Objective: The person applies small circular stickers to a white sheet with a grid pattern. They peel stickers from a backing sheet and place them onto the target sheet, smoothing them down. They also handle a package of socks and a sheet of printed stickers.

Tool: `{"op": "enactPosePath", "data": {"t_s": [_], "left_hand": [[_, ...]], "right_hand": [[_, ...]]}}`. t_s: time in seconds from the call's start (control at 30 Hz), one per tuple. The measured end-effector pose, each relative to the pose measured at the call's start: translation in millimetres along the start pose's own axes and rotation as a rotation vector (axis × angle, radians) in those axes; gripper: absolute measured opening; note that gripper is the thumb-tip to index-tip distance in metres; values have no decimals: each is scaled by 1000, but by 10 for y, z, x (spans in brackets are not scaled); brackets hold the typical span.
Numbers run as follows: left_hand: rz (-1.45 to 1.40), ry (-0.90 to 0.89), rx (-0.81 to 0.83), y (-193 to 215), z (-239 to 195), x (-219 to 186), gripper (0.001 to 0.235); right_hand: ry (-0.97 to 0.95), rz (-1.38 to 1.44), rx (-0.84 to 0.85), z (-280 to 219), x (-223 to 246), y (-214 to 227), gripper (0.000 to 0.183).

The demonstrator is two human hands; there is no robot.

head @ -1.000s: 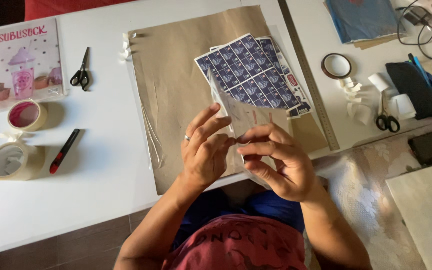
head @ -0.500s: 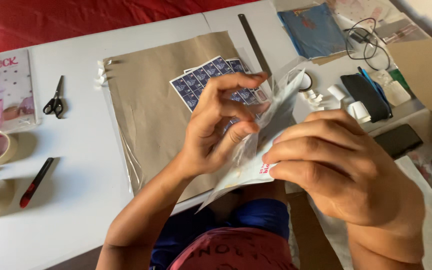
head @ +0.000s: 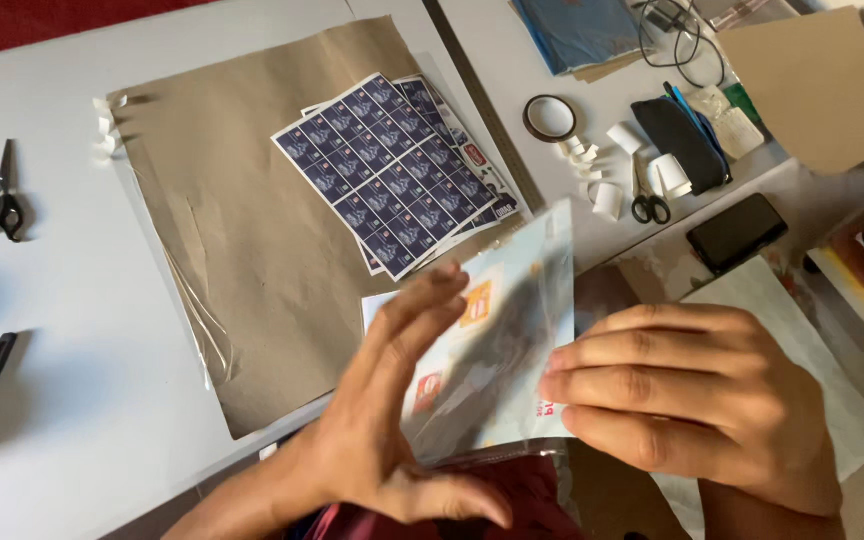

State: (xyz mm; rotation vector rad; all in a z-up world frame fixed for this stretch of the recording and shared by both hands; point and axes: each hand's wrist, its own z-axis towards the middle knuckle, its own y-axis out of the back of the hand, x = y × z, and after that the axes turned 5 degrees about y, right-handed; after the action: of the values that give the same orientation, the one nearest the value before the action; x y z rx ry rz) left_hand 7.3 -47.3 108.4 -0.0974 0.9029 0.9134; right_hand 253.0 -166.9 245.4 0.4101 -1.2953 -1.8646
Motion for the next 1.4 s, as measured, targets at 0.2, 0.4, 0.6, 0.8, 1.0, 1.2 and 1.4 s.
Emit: {"op": "enactPosePath", "data": {"t_s": [0.2, 0.4, 0.6, 0.8, 1.0, 1.2, 1.4], "left_hand": [[382, 238, 46, -390, -658, 208, 59], [253, 317, -41, -108, -454, 143, 18], [273, 354, 29, 135, -298, 91, 17], [270, 327, -18, 200, -206, 101, 19], [335, 247, -14, 286, -63, 37, 15], [389, 235, -11, 311, -127, 111, 33], [544, 121, -102, 314, -150, 115, 56]], "right_hand": [[113, 55, -47, 60, -270, -168, 17], [24, -99, -184, 51, -537, -503, 21], [-102, -144, -203, 36, -490, -490, 31], [-143, -84, -217, 132, -391, -411, 29], [-190, -23, -224, 86, -407, -364, 23], [-196, -35, -159, 62, -341, -390, 14], [-127, -162, -200, -153, -275, -494, 11]]}}
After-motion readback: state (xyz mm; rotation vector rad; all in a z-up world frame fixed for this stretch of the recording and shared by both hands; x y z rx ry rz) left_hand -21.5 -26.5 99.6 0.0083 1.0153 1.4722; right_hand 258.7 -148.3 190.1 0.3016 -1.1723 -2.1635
